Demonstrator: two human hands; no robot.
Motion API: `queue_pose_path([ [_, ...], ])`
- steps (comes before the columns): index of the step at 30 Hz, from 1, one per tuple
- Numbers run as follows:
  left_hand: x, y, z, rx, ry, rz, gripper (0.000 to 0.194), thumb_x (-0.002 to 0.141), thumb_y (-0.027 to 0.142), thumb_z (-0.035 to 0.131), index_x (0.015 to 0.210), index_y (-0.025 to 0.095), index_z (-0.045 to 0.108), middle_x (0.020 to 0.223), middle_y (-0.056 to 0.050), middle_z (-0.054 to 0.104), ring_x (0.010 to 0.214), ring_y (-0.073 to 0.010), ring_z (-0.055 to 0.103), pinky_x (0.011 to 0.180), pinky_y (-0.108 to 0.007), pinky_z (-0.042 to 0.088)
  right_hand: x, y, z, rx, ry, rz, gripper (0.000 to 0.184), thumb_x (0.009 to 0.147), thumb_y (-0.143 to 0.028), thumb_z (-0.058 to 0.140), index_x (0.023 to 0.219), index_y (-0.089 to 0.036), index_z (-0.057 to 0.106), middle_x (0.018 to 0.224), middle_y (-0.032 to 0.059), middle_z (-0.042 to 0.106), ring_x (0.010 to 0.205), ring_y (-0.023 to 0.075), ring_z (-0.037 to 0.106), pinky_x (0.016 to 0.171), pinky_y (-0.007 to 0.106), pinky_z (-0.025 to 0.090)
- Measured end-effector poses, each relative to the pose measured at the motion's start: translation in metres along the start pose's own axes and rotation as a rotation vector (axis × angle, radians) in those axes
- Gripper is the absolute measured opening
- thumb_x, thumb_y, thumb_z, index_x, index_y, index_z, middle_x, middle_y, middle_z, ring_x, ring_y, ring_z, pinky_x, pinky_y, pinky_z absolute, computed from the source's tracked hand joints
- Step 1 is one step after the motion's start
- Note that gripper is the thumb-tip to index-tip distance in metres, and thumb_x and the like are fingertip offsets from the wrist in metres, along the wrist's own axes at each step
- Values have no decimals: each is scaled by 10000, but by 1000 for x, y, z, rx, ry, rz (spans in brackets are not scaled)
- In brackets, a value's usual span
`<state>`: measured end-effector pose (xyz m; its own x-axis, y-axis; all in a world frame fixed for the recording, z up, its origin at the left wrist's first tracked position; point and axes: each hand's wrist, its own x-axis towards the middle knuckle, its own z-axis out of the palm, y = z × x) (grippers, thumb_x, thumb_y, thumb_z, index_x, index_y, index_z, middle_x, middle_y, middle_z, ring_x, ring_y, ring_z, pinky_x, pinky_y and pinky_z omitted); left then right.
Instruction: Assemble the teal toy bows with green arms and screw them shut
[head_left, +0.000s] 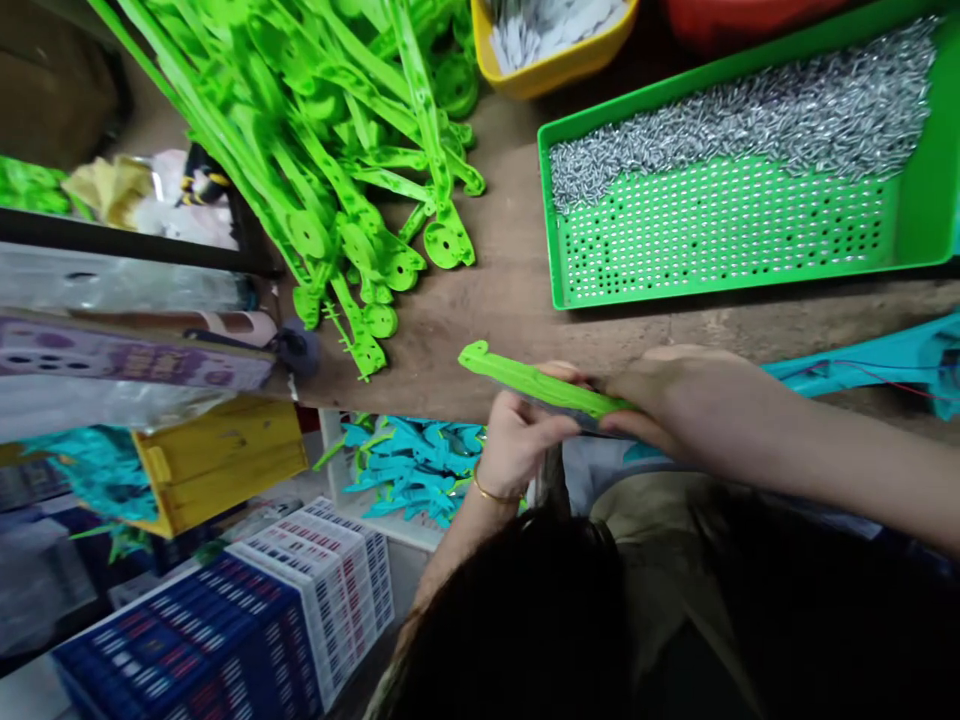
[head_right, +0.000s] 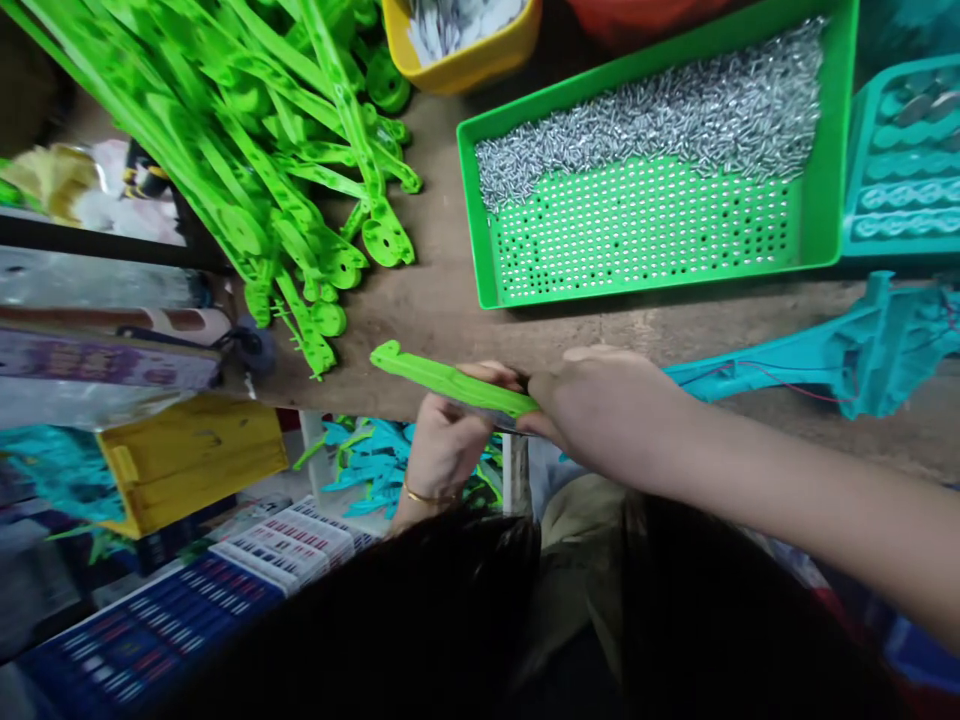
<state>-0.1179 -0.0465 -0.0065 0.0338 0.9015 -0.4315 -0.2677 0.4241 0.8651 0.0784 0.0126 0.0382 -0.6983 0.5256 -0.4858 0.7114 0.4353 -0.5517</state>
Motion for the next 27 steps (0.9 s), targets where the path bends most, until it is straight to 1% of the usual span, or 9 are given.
queue_pose_path([
  [1,-3,-4,4,46,-46,1,376,594,345,911,904,222,736,966,-37,692,894,-178,664,823,-287,552,0,1,1,12,3,-23,347,974,-437,464,1050,-171,674,963,105,705,915,274,663,744,370,439],
  [3,-7,-8,9,141,-63,39,286,645,307,883,880,210,751,935,-46,703,909,-190,664,849,-301,549,0,4,3,73,4,-92,301,971,-384,483,1053,-169,677,974,101,706,884,242,661,748,358,444],
  [6,-10,-3,13,254,-27,108,197,674,275,856,835,207,766,867,-52,720,850,-193,672,787,-298,563,-4,11,5,200,38,-170,236,944,-323,523,1061,-185,676,1010,81,711,864,195,656,716,306,441],
  [12,-15,8,21,402,69,196,168,640,219,850,786,201,769,787,-43,732,775,-183,683,721,-271,572,-6,12,5,287,58,-173,159,895,-218,545,970,-162,673,956,74,702,798,169,630,664,271,405],
  [14,-16,7,21,397,97,164,172,631,230,855,771,194,761,785,-38,730,768,-183,684,721,-271,573,-4,13,3,287,44,-164,154,898,-224,544,957,-170,677,939,70,701,795,167,622,664,268,399],
  [17,-12,4,18,343,76,47,202,639,254,862,793,179,754,817,-39,732,781,-179,689,739,-267,569,-3,15,1,194,45,-159,201,935,-316,529,982,-194,682,937,68,705,802,176,621,655,278,382],
  [21,-7,-2,16,154,124,-10,324,565,280,911,813,181,727,854,-15,726,802,-167,686,766,-257,560,-8,15,4,-119,200,11,381,994,-402,385,923,-167,676,847,115,713,776,214,624,598,320,296],
  [23,-9,-8,22,36,142,-41,395,537,321,924,842,190,710,826,2,725,758,-157,684,747,-259,564,-11,12,6,-195,268,86,480,1021,-414,270,907,-161,662,823,129,720,755,212,628,579,330,247],
  [27,-22,-23,43,36,-7,-231,476,484,312,945,863,170,696,805,-23,749,713,-179,702,700,-277,581,-12,7,8,-225,331,113,540,1034,-420,162,1006,-157,633,856,131,733,765,212,647,569,315,233],
])
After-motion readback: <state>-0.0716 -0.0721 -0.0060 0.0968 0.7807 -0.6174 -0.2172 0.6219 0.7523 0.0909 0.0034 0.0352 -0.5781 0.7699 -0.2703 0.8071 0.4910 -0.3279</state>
